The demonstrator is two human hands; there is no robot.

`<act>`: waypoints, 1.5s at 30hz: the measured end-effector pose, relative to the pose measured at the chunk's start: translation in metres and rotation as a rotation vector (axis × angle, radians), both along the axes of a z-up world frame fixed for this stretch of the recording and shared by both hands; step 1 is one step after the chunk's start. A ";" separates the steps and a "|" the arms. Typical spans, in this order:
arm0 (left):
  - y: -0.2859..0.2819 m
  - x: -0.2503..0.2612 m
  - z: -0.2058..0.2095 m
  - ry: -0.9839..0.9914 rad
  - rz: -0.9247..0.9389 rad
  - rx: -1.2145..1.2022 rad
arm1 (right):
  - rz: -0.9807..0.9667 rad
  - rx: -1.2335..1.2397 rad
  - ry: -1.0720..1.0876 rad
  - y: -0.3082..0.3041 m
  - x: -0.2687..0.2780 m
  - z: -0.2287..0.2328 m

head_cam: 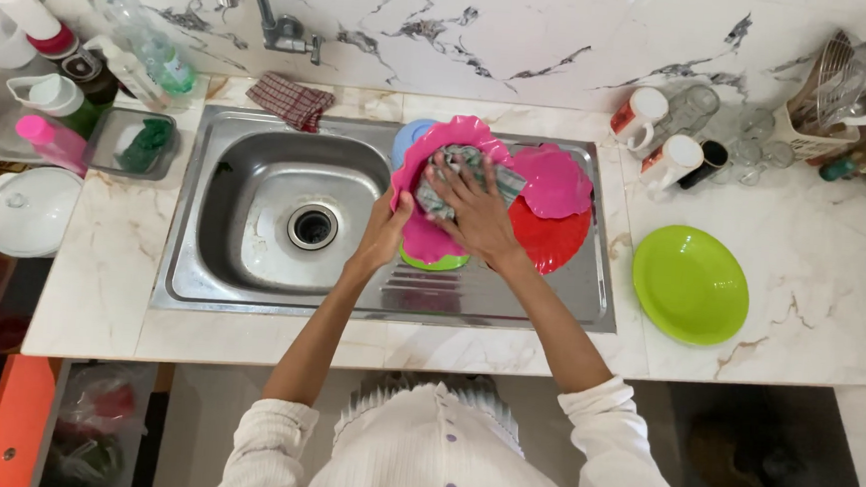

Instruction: Wiping kitchen walls and surfaces with a cloth and cleaning dishes.

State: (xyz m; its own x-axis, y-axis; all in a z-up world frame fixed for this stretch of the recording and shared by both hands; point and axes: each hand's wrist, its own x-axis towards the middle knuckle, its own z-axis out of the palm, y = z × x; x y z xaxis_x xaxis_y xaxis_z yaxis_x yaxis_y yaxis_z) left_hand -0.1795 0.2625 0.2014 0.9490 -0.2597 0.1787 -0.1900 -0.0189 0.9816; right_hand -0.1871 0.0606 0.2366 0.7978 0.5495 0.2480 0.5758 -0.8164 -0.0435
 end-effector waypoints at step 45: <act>-0.006 0.013 -0.017 0.132 -0.145 -0.214 | -0.160 0.190 -0.443 0.005 0.050 0.014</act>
State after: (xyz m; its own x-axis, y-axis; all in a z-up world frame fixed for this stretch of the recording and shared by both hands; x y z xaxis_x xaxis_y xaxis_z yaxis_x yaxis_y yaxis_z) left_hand -0.1664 0.2568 0.1848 0.9233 -0.3643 0.1216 -0.0462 0.2090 0.9768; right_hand -0.1369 0.0659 0.2509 0.6638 0.3412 0.6656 0.4410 -0.8973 0.0201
